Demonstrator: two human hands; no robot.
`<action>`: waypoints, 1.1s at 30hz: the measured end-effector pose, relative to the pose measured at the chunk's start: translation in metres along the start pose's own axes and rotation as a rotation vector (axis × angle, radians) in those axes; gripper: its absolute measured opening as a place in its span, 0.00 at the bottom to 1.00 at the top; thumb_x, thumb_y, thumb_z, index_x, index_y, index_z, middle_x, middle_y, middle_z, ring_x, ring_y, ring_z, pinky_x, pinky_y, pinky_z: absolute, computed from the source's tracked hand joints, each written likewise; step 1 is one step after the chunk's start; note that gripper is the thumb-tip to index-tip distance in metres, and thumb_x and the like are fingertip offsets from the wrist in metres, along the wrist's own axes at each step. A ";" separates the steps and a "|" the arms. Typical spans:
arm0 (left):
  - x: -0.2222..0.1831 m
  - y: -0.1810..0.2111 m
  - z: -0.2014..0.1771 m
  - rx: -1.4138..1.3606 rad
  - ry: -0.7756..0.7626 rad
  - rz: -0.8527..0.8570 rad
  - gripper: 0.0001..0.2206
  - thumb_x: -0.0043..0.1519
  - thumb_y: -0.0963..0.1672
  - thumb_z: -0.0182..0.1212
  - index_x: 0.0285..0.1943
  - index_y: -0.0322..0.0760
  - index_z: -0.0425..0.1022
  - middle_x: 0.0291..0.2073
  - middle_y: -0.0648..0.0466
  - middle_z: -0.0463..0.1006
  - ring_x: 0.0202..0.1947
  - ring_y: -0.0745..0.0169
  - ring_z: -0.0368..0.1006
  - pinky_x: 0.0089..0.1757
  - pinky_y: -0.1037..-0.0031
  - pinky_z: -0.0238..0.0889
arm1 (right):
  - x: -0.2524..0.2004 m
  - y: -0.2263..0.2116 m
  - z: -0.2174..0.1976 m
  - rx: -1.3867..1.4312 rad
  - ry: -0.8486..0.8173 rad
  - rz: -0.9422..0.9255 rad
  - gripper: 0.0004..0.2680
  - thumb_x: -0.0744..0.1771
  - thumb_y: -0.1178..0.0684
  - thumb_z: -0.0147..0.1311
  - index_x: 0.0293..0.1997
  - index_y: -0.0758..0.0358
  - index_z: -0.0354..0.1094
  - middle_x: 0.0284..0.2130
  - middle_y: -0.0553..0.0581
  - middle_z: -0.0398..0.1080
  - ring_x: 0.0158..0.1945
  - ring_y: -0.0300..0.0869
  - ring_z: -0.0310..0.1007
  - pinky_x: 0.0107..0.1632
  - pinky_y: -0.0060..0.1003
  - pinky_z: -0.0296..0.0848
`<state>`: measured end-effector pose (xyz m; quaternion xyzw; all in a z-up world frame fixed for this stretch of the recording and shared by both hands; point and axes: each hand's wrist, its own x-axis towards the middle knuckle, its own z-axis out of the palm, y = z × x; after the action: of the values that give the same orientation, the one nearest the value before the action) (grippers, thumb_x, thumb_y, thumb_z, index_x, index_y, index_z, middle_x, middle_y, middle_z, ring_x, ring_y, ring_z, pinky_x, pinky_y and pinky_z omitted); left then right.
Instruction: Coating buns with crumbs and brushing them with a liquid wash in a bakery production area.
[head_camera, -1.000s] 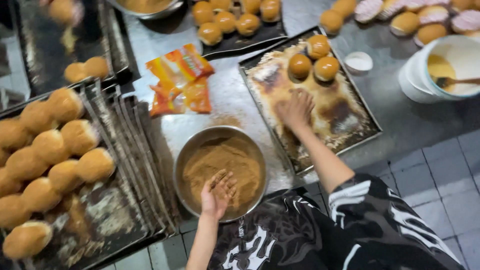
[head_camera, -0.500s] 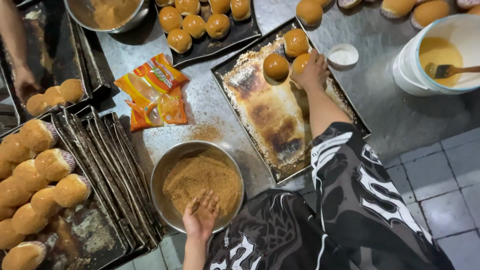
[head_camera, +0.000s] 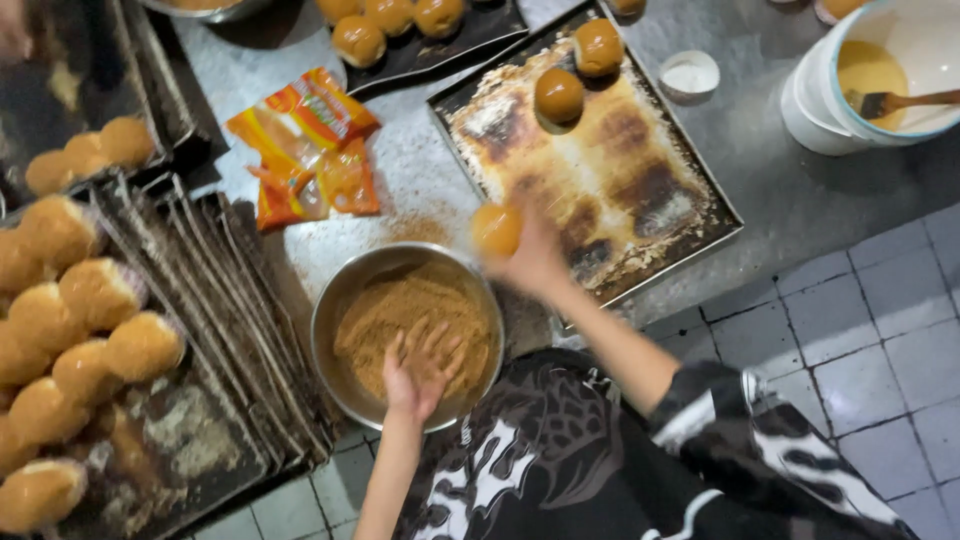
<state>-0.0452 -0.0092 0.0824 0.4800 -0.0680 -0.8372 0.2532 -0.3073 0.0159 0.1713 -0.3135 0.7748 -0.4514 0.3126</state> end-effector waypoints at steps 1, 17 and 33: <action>0.002 0.001 -0.001 -0.017 0.004 0.003 0.25 0.59 0.56 0.54 0.61 0.45 0.70 0.60 0.44 0.72 0.55 0.34 0.70 0.52 0.48 0.66 | -0.018 0.002 0.026 -0.010 -0.014 -0.004 0.34 0.55 0.57 0.73 0.66 0.71 0.57 0.55 0.79 0.66 0.62 0.74 0.64 0.64 0.65 0.64; -0.012 0.052 -0.115 -0.397 0.037 0.126 0.24 0.51 0.61 0.67 0.45 0.47 0.79 0.39 0.42 0.78 0.35 0.34 0.77 0.32 0.48 0.74 | -0.047 0.169 0.258 -0.968 -0.931 -0.394 0.29 0.64 0.37 0.62 0.72 0.49 0.57 0.72 0.70 0.46 0.72 0.69 0.50 0.67 0.63 0.64; 0.049 0.023 -0.101 -0.410 -0.077 0.117 0.24 0.57 0.58 0.66 0.53 0.44 0.80 0.52 0.46 0.81 0.48 0.41 0.78 0.49 0.51 0.74 | -0.044 0.016 0.162 -0.185 -0.573 -0.198 0.18 0.61 0.61 0.53 0.57 0.55 0.72 0.45 0.59 0.77 0.53 0.52 0.77 0.56 0.48 0.73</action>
<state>0.0276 -0.0402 -0.0010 0.3812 0.0661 -0.8351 0.3910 -0.1591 -0.0257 0.1013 -0.5288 0.6587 -0.3006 0.4428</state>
